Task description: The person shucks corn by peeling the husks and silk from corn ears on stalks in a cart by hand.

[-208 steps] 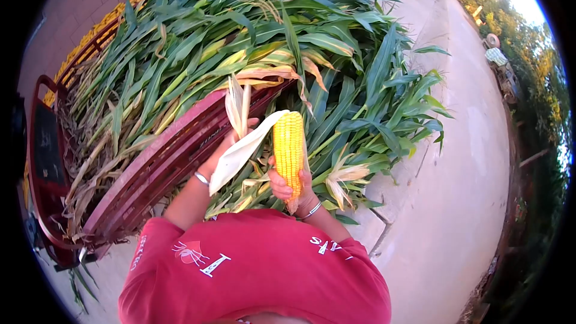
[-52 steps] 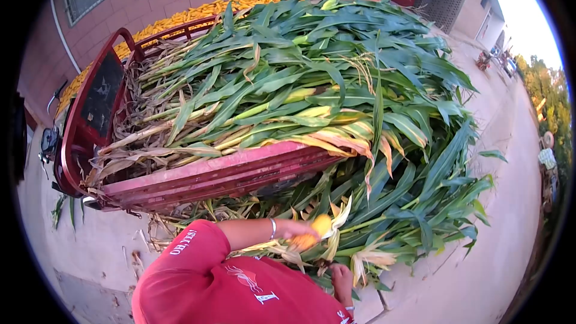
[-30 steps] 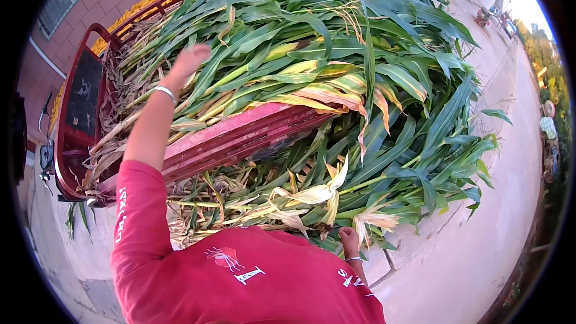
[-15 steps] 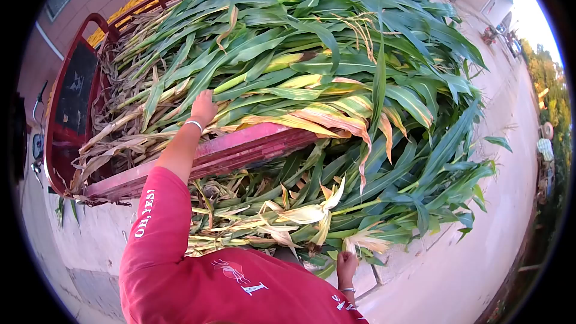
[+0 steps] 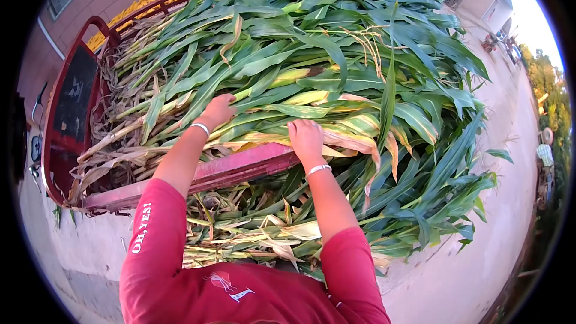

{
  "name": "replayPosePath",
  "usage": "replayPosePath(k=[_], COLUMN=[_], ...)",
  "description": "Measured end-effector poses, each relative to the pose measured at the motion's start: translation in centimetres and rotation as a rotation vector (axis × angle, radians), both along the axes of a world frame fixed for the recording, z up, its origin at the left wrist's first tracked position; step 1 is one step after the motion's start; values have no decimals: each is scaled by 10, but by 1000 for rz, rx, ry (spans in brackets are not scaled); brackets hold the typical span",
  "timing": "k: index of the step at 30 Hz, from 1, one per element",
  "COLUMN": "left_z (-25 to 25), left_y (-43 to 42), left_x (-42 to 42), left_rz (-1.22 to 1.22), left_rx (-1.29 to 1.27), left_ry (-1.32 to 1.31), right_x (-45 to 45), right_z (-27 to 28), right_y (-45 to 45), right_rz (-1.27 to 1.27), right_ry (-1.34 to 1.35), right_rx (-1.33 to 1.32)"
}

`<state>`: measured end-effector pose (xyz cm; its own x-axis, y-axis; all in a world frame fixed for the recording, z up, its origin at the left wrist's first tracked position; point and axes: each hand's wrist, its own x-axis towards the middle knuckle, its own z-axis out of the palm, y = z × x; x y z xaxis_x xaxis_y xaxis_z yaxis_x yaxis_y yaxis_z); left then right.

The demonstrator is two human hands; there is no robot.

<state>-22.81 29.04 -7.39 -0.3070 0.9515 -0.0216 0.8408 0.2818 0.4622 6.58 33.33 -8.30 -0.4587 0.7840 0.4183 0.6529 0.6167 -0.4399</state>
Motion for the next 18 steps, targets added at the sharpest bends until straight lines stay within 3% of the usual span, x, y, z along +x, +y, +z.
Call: replayPosePath(k=[4, 10, 12, 14, 16, 18], left_z=[-47, -65, -28, 23, 70, 124], left_y=[29, 46, 37, 29, 14, 6], left_x=[-4, -22, -21, -9, 1, 18], left_rz=[27, 79, -16, -18, -137, -190], left_rx=[21, -97, -65, -26, 181, 164], left_ry=[319, 198, 6, 67, 226, 332], right_x=[-12, -12, -11, -11, -10, -11], right_z=[1, 5, 6, 6, 2, 0], right_y=[1, 3, 2, 2, 4, 2], right_rz=[-151, -137, -161, -144, -144, -150], right_ry=[-77, -26, -29, -22, -17, -10], right_rx=[112, 72, 91, 93, 102, 111])
